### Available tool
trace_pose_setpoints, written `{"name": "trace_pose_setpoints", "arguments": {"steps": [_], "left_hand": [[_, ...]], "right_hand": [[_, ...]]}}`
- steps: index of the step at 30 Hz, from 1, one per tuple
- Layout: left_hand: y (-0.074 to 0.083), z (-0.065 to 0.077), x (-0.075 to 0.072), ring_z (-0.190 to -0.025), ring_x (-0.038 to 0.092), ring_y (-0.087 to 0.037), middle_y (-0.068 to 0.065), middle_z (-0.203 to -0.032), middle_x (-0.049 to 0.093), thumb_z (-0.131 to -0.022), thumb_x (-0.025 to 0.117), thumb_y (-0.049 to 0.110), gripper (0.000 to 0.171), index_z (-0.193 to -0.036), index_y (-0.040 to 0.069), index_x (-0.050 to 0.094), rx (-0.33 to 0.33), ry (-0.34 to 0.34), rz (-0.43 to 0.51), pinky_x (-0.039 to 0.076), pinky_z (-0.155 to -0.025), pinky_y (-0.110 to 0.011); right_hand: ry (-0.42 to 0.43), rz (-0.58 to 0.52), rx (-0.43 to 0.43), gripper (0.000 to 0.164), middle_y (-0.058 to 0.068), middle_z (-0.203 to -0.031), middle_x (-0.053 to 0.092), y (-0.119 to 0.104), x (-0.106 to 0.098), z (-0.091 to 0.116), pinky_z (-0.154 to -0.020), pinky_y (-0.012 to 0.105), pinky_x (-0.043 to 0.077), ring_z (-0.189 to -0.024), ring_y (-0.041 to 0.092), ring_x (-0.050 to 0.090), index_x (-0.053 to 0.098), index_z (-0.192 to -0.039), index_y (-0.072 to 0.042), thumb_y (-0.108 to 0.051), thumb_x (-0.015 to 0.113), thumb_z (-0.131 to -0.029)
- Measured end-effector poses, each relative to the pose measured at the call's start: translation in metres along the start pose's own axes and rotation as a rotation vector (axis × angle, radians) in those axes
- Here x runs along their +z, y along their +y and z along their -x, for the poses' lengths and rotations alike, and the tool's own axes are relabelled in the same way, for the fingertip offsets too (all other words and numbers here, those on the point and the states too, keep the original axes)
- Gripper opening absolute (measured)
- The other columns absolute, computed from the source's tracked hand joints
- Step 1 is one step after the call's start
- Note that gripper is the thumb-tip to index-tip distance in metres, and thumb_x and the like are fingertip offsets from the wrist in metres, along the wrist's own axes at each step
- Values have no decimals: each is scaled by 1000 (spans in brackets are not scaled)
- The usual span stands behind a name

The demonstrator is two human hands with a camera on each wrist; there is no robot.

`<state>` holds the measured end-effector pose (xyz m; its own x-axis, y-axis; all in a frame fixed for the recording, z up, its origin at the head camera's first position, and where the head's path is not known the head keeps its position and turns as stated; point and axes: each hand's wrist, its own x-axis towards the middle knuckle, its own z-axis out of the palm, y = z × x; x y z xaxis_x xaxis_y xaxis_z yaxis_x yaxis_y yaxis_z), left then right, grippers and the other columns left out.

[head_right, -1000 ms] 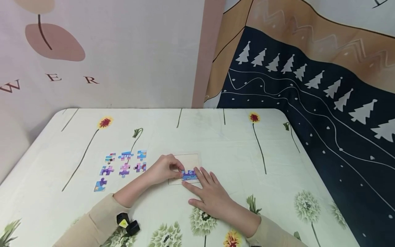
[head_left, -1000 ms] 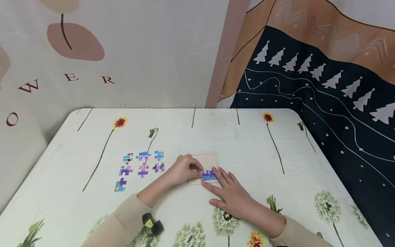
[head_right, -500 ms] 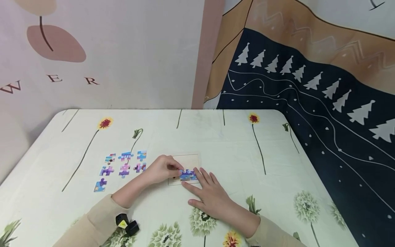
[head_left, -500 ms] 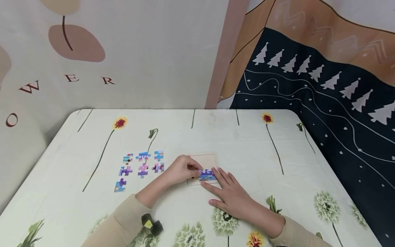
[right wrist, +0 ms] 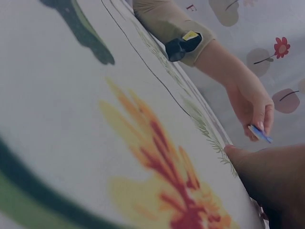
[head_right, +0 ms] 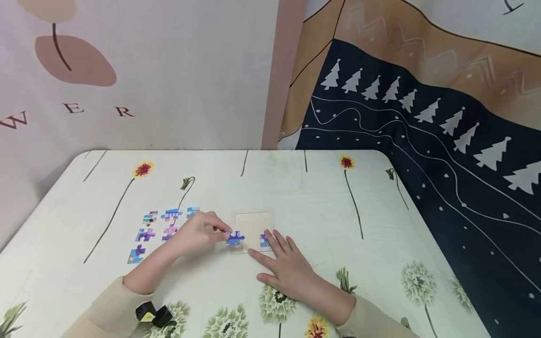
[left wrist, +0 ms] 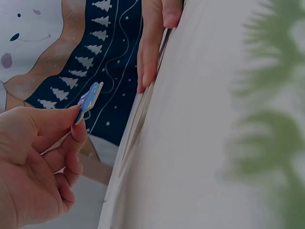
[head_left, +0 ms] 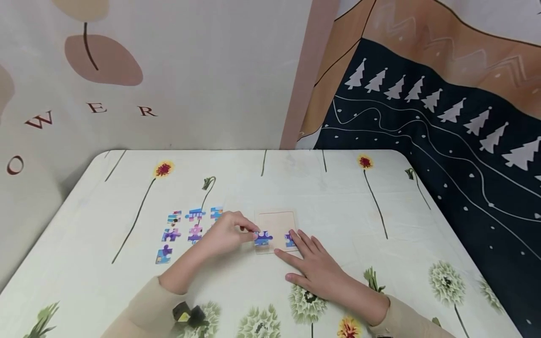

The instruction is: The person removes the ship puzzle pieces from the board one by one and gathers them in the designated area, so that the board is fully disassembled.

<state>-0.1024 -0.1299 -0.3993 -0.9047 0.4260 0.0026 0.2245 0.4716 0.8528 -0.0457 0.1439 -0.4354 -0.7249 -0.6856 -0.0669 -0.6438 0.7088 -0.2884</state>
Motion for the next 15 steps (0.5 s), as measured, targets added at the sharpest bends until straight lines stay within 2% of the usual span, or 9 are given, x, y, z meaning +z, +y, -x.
{"name": "trace_pose_setpoints", "arguments": {"steps": [3,4,7,10,11,12,14,15], "left_hand": [[-4,11,-12,-76,53,-17,6,-79,64,-83,74,9,7,-87,14,78,-7,29,-17,42,-68,-36],[-6,15,-16,-77,54,-17,6,-79,65,-83,74,9,7,-87,13,78,-6,40,-23,44,-73,-39],[-10,26,-27,-76,54,-18,6,-80,66,-82,75,7,8,-87,12,78,-7,62,-43,45,-72,-40],[-13,38,-38,-84,58,-22,7,-81,67,-81,76,7,8,-87,11,78,-18,83,-58,46,-78,-40],[-14,42,-41,-83,57,-24,6,-81,66,-80,76,6,8,-86,11,78,-23,88,-63,46,-70,-38],[-15,46,-45,-83,57,-27,5,-80,65,-80,77,6,8,-86,11,78,-29,93,-61,46,-68,-38],[-16,54,-51,-99,58,-35,6,-79,65,-79,77,6,8,-86,10,78,-40,98,-71,46,-82,-45],[-17,58,-55,-102,57,-39,5,-79,66,-79,77,6,8,-86,10,78,-48,97,-69,45,-84,-47]], "right_hand": [[1,0,0,56,11,-159,1,0,-1,0,-110,55,10,-144,29,-2,25,-151,-36,-54,35,-99],[1,-2,-1,56,11,-159,1,0,-1,0,-110,55,10,-144,29,-2,26,-151,-36,-54,35,-99],[5,-7,-6,55,11,-159,1,-1,-1,0,-110,55,10,-144,29,-2,26,-151,-35,-53,35,-99],[14,-6,-13,55,12,-159,2,0,-1,0,-110,55,11,-144,29,-1,26,-151,-35,-53,36,-100],[17,-5,-15,55,12,-159,2,0,-1,0,-110,55,12,-144,29,-1,26,-151,-35,-53,36,-100],[19,-3,-17,55,12,-159,2,0,-1,0,-110,55,12,-144,29,0,26,-151,-35,-52,36,-100],[19,-2,-17,55,12,-159,2,0,-1,0,-110,55,12,-144,29,0,26,-151,-36,-52,36,-100],[16,-2,-16,55,12,-159,2,0,-1,0,-110,54,11,-144,29,-1,25,-151,-36,-53,35,-100]]}}
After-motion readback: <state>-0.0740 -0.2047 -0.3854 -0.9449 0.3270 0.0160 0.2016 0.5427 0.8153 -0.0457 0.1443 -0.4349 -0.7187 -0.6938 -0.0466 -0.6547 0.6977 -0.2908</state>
